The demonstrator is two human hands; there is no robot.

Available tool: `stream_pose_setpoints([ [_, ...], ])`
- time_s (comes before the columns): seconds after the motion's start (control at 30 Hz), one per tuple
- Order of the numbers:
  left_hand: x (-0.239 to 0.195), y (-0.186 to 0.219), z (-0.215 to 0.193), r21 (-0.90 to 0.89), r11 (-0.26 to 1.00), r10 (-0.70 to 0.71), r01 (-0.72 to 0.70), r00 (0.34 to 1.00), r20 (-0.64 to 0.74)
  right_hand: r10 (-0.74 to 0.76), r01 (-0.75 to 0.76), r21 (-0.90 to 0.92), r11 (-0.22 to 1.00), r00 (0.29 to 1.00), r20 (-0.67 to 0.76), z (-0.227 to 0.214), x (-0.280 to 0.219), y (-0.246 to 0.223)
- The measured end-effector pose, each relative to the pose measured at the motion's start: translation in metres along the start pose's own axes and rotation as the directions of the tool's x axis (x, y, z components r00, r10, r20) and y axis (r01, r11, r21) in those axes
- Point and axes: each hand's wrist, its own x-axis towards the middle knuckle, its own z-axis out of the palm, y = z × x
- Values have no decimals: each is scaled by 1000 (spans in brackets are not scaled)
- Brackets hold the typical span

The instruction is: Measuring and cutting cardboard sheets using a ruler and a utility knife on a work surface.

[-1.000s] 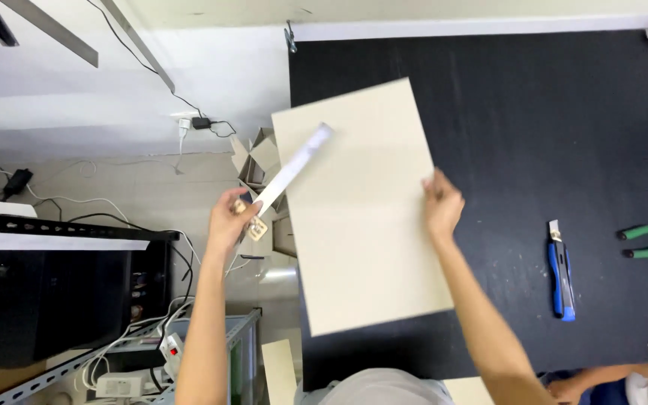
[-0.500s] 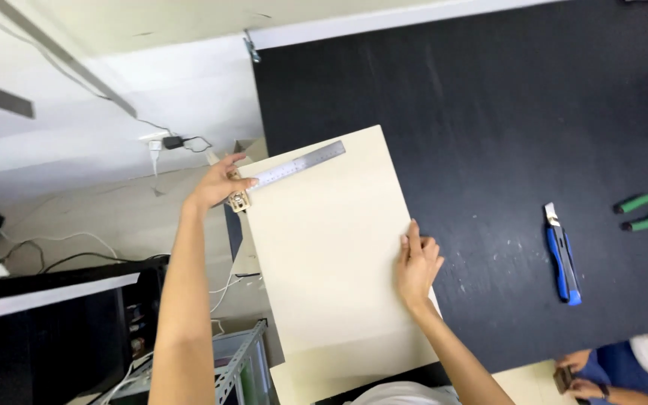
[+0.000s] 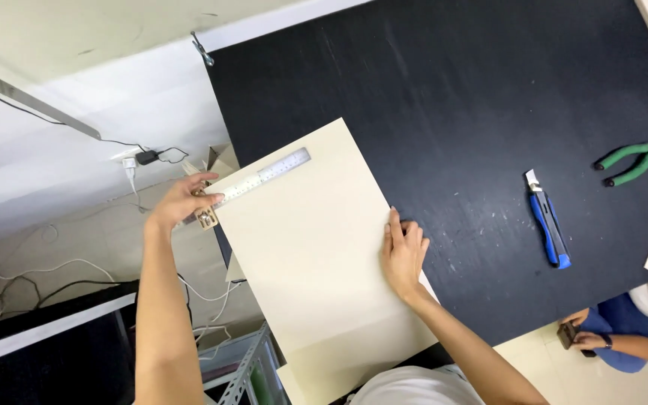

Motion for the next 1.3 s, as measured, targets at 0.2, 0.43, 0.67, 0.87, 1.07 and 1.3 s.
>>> stream_pose_setpoints([
  [0.2, 1, -12, 8, -55, 998, 9, -14, 996, -86, -24, 25, 13, 1000, 1000, -18, 0, -3, 0],
  [0.43, 7, -13, 4, -10, 1000, -11, 10, 998, -57, 91, -91, -14, 996, 996, -7, -45, 24, 43],
  [0.67, 4, 10, -2, -45, 978, -203, 203, 979, 3, 406, -445, -86, 891, 868, -286, -117, 50, 257],
  [0.87, 16, -21, 4, 6, 988, -154, 155, 983, -103, 220, -207, 97, 973, 965, -142, -101, 62, 187],
  [1.07, 34, -42, 7, -42, 996, -90, 84, 980, -177, -29, -97, 469, 878, 967, 253, -71, 70, -67],
  [1.3, 32, -47, 9, -43, 998, -58, 50, 978, -201, -195, 131, 176, 976, 888, 416, -32, 72, -131],
])
